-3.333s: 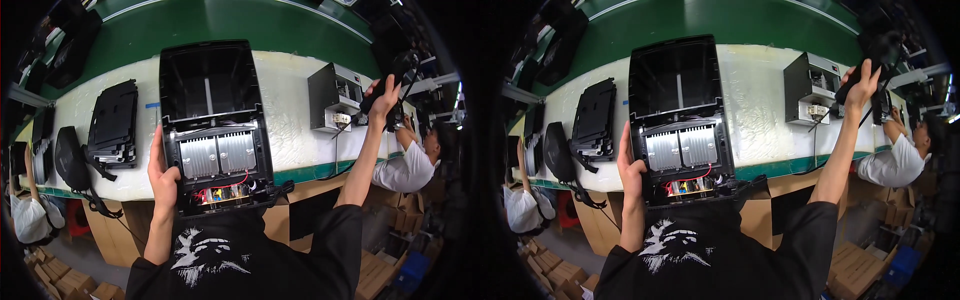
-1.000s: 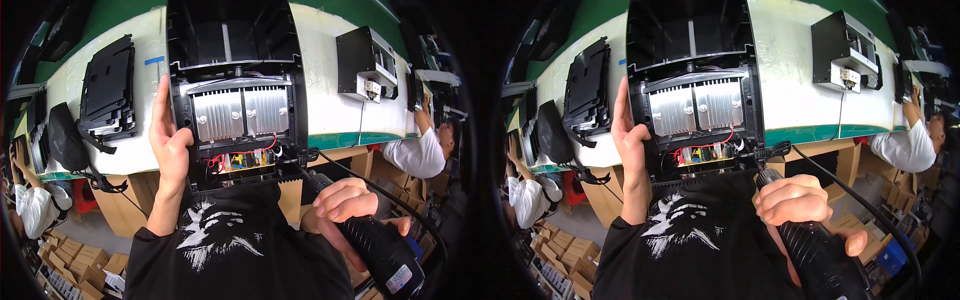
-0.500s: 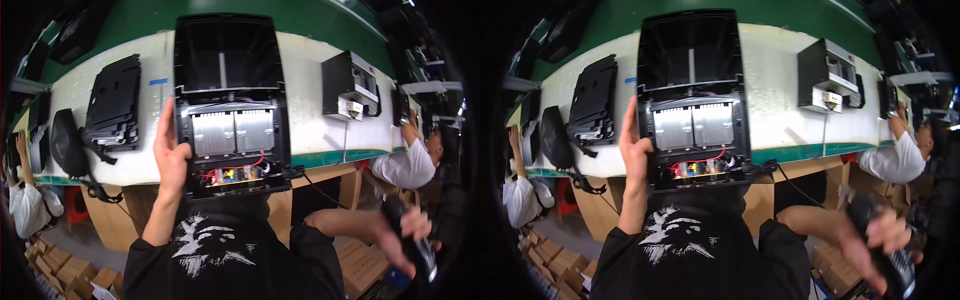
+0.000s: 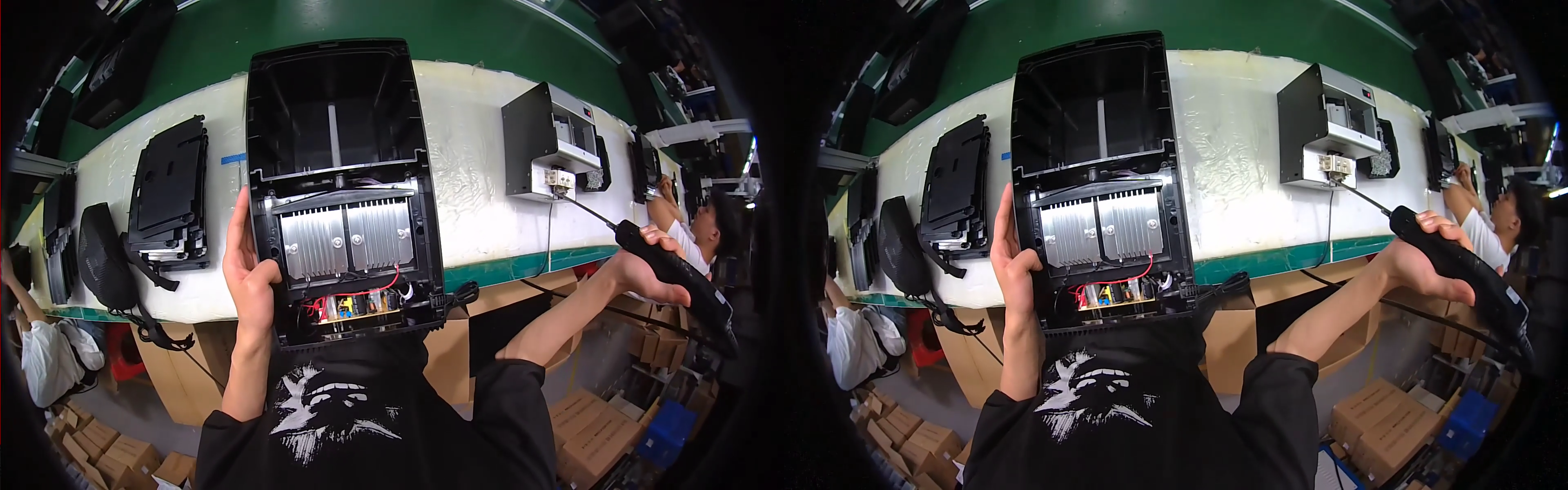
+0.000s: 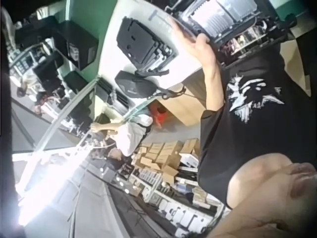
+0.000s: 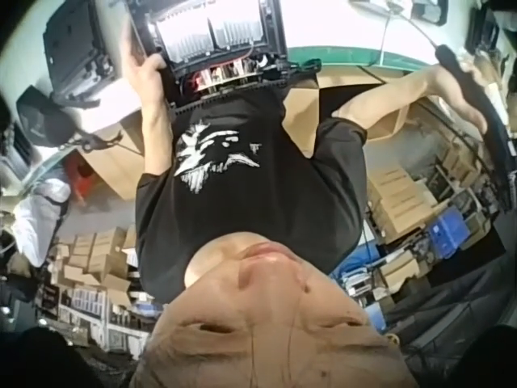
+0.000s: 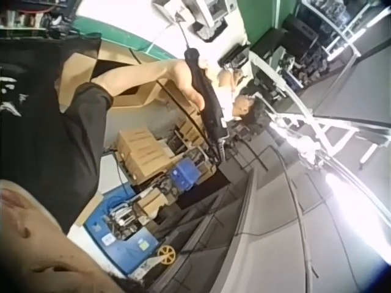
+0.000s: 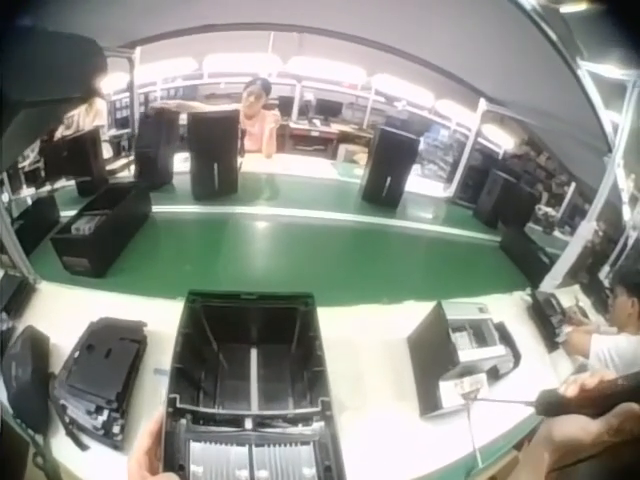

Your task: The person assembles an electronic appliance housing by connecting wires, fitting an internal plastic partition into place, and driving screws with an electric screwdriver, then places the assembled housing onto the conveyor belt.

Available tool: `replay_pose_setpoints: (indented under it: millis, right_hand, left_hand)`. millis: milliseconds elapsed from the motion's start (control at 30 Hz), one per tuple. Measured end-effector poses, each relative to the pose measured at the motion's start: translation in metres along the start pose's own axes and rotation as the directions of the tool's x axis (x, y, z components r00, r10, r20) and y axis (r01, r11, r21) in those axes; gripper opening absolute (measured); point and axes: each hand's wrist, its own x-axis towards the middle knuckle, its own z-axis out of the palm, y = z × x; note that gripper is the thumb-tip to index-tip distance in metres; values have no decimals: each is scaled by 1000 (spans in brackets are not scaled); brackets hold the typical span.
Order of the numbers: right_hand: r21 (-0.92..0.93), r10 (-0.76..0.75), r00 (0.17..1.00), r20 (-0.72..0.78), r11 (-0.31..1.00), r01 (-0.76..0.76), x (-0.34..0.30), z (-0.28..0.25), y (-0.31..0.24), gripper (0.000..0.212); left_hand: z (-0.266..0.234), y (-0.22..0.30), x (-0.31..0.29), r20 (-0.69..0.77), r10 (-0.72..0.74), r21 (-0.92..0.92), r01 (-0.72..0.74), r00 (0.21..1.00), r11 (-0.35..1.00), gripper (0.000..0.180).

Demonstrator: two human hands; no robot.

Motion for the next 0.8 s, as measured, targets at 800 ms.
replay_pose_setpoints:
  millis: [800]
  right_hand:
    - [-289, 275, 935, 226, 935, -205, 65, 99, 51, 37]
  left_hand:
    - [1, 0, -1, -2, 65, 31, -65, 998, 997, 87]
